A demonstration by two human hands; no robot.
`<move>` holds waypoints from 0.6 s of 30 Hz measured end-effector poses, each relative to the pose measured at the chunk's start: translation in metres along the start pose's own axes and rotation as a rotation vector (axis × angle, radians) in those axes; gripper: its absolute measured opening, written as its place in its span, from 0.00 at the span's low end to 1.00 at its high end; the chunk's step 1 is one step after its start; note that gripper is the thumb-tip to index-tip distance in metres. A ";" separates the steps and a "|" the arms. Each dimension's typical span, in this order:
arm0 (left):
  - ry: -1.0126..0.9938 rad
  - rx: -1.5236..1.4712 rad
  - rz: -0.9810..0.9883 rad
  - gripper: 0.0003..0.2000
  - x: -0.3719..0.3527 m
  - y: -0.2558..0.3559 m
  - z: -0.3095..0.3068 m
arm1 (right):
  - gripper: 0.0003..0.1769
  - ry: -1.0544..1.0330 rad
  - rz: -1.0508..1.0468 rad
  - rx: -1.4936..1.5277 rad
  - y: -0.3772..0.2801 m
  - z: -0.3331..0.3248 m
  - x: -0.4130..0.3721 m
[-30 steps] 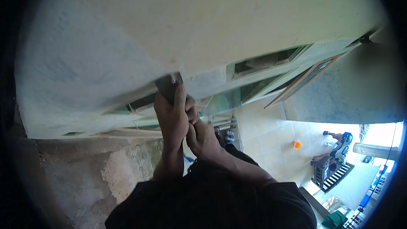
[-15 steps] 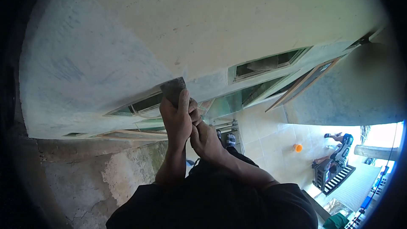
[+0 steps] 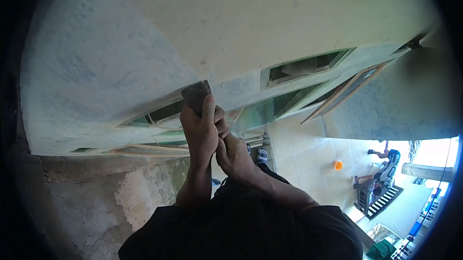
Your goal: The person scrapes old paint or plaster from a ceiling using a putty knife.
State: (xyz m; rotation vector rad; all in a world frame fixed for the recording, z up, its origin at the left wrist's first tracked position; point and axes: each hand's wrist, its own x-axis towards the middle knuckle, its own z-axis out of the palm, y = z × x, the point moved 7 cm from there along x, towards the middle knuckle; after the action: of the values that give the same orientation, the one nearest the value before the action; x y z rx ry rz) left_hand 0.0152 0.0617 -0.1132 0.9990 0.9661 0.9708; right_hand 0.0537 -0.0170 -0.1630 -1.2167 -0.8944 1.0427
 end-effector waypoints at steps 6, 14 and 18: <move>-0.127 0.040 0.099 0.08 -0.001 0.029 0.020 | 0.18 -0.002 -0.015 0.072 -0.016 0.000 0.001; -0.423 0.559 0.155 0.11 -0.043 -0.010 0.006 | 0.28 -0.062 0.164 0.455 0.028 -0.017 -0.027; -0.441 0.595 0.179 0.15 -0.067 -0.043 -0.015 | 0.27 0.049 0.154 0.384 0.042 -0.016 -0.030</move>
State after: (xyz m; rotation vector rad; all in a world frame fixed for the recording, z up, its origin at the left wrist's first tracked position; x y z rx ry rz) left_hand -0.0085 -0.0093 -0.1455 1.7396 0.8090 0.5632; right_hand 0.0537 -0.0489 -0.2071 -0.9910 -0.5354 1.2379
